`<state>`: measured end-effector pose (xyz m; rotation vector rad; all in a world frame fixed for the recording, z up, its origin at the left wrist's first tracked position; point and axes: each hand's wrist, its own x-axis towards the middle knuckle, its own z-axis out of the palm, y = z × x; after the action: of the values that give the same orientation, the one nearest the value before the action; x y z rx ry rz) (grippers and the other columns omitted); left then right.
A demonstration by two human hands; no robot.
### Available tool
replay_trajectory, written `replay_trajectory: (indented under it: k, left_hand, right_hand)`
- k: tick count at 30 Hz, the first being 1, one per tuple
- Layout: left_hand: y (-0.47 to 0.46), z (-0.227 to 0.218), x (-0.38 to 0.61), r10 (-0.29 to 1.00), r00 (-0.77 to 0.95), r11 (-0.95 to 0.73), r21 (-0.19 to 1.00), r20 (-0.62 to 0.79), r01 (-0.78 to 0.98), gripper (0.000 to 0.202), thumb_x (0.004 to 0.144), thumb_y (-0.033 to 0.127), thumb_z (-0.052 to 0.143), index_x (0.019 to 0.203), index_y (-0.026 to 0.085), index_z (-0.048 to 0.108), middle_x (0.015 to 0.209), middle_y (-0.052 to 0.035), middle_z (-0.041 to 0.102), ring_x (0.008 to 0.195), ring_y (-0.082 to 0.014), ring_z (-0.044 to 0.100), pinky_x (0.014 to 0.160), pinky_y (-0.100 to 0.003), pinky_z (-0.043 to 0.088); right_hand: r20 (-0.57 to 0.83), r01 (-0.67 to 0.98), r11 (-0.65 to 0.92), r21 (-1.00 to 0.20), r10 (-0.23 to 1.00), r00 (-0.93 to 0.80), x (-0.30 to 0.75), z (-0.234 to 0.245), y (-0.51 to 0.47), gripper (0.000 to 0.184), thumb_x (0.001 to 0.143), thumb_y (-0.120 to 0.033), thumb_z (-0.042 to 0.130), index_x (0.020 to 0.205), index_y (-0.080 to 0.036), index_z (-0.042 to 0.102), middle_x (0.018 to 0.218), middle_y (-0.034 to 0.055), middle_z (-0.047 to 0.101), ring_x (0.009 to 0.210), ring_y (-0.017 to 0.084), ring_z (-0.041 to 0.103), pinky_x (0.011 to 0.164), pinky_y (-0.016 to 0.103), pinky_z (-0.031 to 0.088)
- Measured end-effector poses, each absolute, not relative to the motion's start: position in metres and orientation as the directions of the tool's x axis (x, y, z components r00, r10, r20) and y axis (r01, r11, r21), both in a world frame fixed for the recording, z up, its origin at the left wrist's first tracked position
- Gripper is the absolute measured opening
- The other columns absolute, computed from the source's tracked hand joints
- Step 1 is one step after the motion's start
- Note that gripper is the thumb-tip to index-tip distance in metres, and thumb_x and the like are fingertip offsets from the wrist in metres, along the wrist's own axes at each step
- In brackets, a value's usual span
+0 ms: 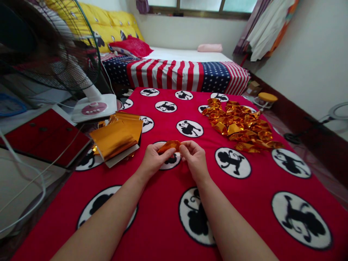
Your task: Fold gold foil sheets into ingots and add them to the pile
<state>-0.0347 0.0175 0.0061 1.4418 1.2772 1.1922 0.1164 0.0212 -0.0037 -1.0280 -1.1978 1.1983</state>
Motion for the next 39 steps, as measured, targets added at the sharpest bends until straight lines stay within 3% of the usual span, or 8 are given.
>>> replay_trajectory:
  k: [3,11,16,28,35,39]
  left_hand:
    - [0.0190,0.0035,-0.0355,0.991,-0.028,-0.128,0.982,0.133,0.141,0.028,0.074,0.039,0.071,0.064,0.013,0.069,0.055,-0.0006,0.064,0.047,-0.0096,0.051,0.045,-0.019,0.037]
    - [0.0172,0.0065,-0.0333,0.994,0.044,-0.102,0.989,0.097,0.106,0.035,0.076,0.044,0.071,0.061,0.014,0.067,0.054,-0.0008,0.063,0.046,-0.0090,0.050,0.045,-0.020,0.037]
    - [0.0190,0.0053,-0.0336,0.991,0.086,-0.107,0.989,0.098,0.106,0.035,0.077,0.044,0.069,0.061,0.013,0.067,0.056,-0.0004,0.063,0.049,-0.0088,0.051,0.047,-0.019,0.037]
    - [0.0182,0.0032,-0.0344,0.996,0.003,-0.089,0.994,0.089,0.069,0.027,0.073,0.037,0.073,0.061,0.013,0.067,0.053,0.0007,0.062,0.045,-0.0075,0.048,0.043,-0.018,0.033]
    - [0.0215,-0.0010,-0.0352,0.998,0.057,-0.037,0.999,0.035,0.022,0.036,0.076,0.047,0.069,0.067,0.012,0.070,0.061,-0.0046,0.068,0.051,-0.0103,0.055,0.049,-0.020,0.039]
    - [0.0207,0.0008,-0.0358,0.992,0.123,-0.015,1.000,0.012,0.022,0.044,0.082,0.052,0.062,0.063,0.013,0.068,0.056,-0.0059,0.068,0.045,-0.0094,0.051,0.044,-0.020,0.032]
  right_hand:
    - [0.107,-0.125,0.100,-0.987,0.993,-0.053,0.1141,-0.0036,0.0213,0.034,0.070,-0.048,0.076,0.077,-0.020,0.058,0.063,-0.0034,0.058,0.052,0.010,0.049,0.048,0.021,0.038]
    - [0.111,-0.066,0.105,-0.992,0.989,-0.097,0.1139,-0.0052,0.0185,0.032,0.079,-0.045,0.068,0.065,-0.019,0.058,0.053,-0.0052,0.049,0.047,0.009,0.042,0.046,0.022,0.033]
    - [0.133,-0.074,0.127,-0.989,0.988,-0.082,0.1159,-0.0055,0.0182,0.028,0.081,-0.039,0.067,0.065,-0.017,0.060,0.056,-0.0040,0.051,0.051,0.009,0.044,0.049,0.022,0.032]
    - [0.139,-0.071,0.133,-0.988,0.988,-0.073,0.1156,-0.0029,0.0168,0.027,0.080,-0.037,0.069,0.064,-0.016,0.061,0.056,-0.0038,0.053,0.052,0.009,0.045,0.049,0.021,0.032]
    - [0.142,-0.100,0.138,-0.985,0.990,-0.029,0.1168,-0.0032,0.0188,0.029,0.079,-0.037,0.070,0.061,-0.017,0.060,0.054,-0.0042,0.054,0.049,0.009,0.045,0.048,0.021,0.032]
    - [0.130,-0.105,0.127,-0.986,0.991,-0.027,0.1168,-0.0040,0.0190,0.029,0.078,-0.038,0.071,0.061,-0.017,0.060,0.052,-0.0047,0.053,0.047,0.008,0.044,0.046,0.021,0.031]
